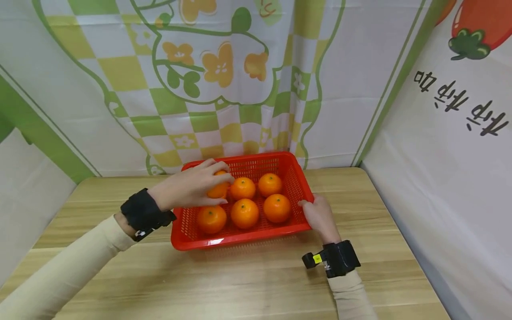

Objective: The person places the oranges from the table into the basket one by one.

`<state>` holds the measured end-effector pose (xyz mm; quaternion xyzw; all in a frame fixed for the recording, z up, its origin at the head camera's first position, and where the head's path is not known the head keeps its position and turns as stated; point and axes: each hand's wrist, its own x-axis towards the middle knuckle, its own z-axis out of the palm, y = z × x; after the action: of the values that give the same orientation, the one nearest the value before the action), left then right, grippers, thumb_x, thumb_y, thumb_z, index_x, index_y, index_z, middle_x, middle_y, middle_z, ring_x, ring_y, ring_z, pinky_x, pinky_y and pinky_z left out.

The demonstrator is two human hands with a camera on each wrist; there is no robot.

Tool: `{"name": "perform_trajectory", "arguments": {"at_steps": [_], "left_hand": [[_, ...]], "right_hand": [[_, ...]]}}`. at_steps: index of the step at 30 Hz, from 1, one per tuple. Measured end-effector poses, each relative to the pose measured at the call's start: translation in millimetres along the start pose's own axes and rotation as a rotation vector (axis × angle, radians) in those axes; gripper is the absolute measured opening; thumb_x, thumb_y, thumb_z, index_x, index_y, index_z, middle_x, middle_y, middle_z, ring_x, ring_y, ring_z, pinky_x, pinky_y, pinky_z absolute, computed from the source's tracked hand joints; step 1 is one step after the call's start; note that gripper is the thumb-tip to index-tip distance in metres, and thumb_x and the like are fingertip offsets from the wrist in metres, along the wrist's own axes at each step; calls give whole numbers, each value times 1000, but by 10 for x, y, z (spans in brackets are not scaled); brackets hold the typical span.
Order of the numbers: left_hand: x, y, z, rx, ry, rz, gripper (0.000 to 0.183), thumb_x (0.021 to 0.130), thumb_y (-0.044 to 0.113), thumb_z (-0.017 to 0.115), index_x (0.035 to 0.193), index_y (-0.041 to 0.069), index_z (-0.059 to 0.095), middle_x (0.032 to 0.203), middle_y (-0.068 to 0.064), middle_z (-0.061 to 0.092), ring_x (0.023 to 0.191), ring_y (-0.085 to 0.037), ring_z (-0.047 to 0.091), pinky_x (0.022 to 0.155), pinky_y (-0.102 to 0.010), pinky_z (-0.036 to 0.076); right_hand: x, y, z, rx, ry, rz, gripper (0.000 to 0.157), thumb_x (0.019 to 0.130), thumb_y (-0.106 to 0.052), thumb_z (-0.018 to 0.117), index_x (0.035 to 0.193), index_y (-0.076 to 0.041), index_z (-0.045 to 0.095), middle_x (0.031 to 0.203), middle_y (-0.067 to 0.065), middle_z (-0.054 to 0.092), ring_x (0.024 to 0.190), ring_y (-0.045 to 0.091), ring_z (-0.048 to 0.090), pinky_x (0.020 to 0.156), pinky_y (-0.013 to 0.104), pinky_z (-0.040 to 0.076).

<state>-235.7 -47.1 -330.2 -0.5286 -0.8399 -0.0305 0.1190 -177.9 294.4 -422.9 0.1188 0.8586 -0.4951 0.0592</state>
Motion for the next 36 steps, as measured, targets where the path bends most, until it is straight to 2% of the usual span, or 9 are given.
{"name": "perform_trajectory", "arguments": {"at_steps": [6,15,22,26,28,32,36], "left_hand": [[132,0,50,-18,-64,-19,38,91,35,82,120,16,67,118,-7,60,99,-28,54,84,-34,52],[234,34,150,-16,-181,-30,43,92,36,80,128,16,65,124,-10,60,102,-29,54,85,-37,55],[275,42,213,-40,-204,-29,46,93,37,80,129,15,63,133,-17,61,113,-39,60,97,-46,57],[314,42,254,-89,-237,-28,44,94,36,78,129,13,62,131,-17,62,122,-40,60,111,-53,50],[340,43,271,-97,-251,-30,44,95,37,77,128,14,62,131,-17,62,124,-40,60,113,-54,48],[418,41,299,-71,-275,-53,44,95,41,76,128,16,61,140,-20,59,125,-42,60,105,-51,55],[482,34,321,-37,-285,-58,45,95,43,76,129,18,62,140,-19,58,117,-39,61,97,-46,59]], "right_hand": [[6,2,-2,9,3,-2,40,103,-22,52,132,5,60,115,20,71,90,24,71,73,26,55],[7,16,2,26,-17,3,43,104,-23,51,137,5,57,119,22,71,89,23,72,72,27,57],[6,18,-8,31,-24,9,45,104,-24,50,139,4,56,119,21,70,88,23,72,71,27,57],[-7,22,-4,29,-22,7,45,104,-23,50,138,5,56,119,21,70,88,23,71,71,27,57],[-9,25,-2,26,-20,3,44,104,-23,50,138,5,56,119,21,70,88,23,72,71,27,57],[7,23,1,26,6,-18,41,103,-21,51,132,5,60,113,19,71,89,23,72,72,27,56],[23,14,4,35,14,-30,37,102,-20,52,127,6,62,108,17,71,88,22,71,74,28,56]]}}
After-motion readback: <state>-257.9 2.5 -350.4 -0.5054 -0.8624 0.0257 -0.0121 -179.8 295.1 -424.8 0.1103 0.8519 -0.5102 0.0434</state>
